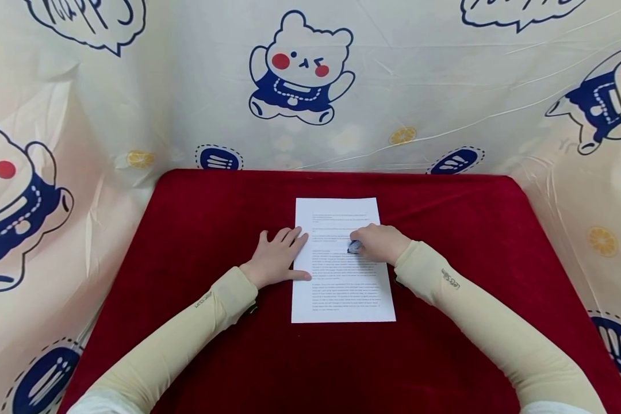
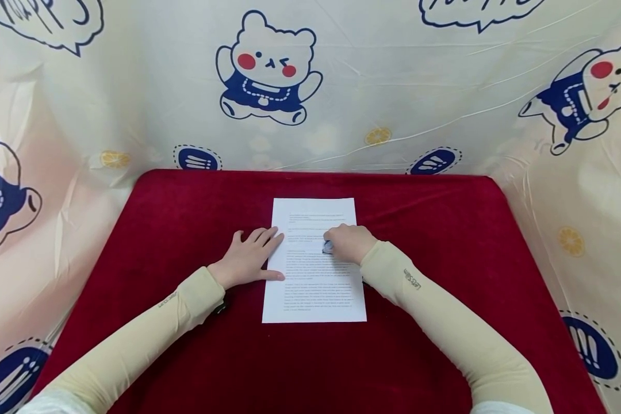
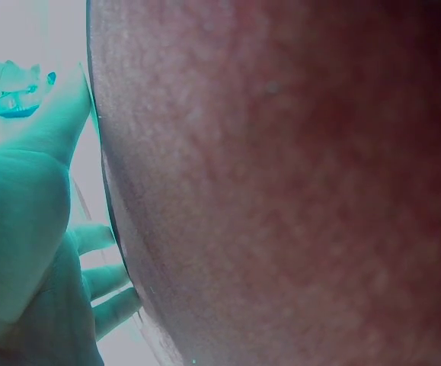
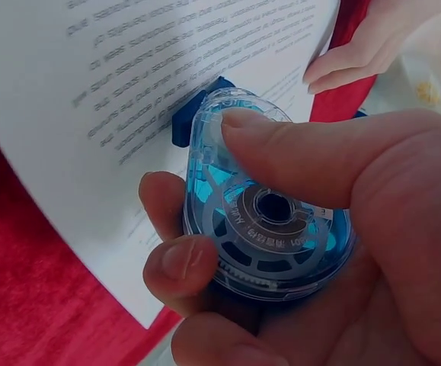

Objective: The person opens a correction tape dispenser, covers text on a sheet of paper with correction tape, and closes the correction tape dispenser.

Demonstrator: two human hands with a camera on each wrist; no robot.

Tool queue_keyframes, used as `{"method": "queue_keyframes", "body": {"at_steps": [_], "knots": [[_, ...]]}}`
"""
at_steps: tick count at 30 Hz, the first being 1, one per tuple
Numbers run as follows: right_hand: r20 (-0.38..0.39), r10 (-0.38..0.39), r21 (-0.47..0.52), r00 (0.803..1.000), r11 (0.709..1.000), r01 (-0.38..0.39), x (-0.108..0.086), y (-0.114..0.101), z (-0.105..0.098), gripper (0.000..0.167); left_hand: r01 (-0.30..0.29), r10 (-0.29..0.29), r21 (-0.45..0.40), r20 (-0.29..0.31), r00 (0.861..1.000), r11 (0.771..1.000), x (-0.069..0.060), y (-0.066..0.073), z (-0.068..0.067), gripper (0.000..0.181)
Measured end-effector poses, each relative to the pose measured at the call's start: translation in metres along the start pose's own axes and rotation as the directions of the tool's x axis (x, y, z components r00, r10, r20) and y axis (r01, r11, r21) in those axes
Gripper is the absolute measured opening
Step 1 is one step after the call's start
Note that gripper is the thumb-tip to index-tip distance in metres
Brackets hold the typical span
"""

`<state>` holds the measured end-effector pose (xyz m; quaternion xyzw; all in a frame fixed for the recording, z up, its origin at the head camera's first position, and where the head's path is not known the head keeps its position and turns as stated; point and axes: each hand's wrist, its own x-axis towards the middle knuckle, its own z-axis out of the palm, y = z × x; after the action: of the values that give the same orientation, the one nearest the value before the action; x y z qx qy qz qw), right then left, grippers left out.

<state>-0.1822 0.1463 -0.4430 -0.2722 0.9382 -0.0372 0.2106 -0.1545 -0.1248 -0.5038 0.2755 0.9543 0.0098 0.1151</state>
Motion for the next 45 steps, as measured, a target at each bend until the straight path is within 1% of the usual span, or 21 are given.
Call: {"method": "queue_keyframes", "body": {"at_steps": [7,15,22,28,33,37,40,45], "knots": [[0.003,0.02,0.018,1.0,1.0,-0.02,-0.006,0.006,0.0,0.021,0.003,-0.003,-0.002,0.02,1.0,1.0,-0.002,0.002,-0.004,0.104],[0.009,0.038,0.015,0.999,0.999,-0.038,-0.009,0.014,0.002,0.02,0.005,-0.005,-0.003,0.018,1.0,1.0,-0.001,0.0,0.001,0.104],[0.008,0.05,0.015,0.999,0.999,-0.05,-0.014,0.018,0.001,0.023,0.0,0.0,0.001,0.009,1.0,1.0,-0.002,0.002,-0.003,0.105],[0.01,0.066,0.02,0.998,0.998,-0.066,-0.019,0.024,0.0,0.022,0.0,0.0,0.003,0.005,1.0,1.0,-0.003,0.003,-0.004,0.104],[0.017,0.082,0.019,0.996,0.996,-0.082,-0.021,0.03,0.0,0.024,0.003,-0.003,-0.004,-0.002,1.0,1.0,-0.002,0.001,-0.001,0.104],[0.019,0.084,0.012,0.996,0.996,-0.084,-0.022,0.034,0.002,0.026,0.003,-0.003,-0.011,0.004,1.0,1.0,-0.002,0.001,-0.001,0.104],[0.013,0.079,0.011,0.997,0.997,-0.079,-0.024,0.037,0.003,0.025,0.003,-0.003,-0.009,0.009,1.0,1.0,-0.002,0.001,-0.002,0.104],[0.003,0.085,0.022,0.996,0.996,-0.085,-0.027,0.041,0.003,0.02,0.002,-0.002,-0.006,0.002,1.0,1.0,-0.001,-0.001,0.002,0.104]]}}
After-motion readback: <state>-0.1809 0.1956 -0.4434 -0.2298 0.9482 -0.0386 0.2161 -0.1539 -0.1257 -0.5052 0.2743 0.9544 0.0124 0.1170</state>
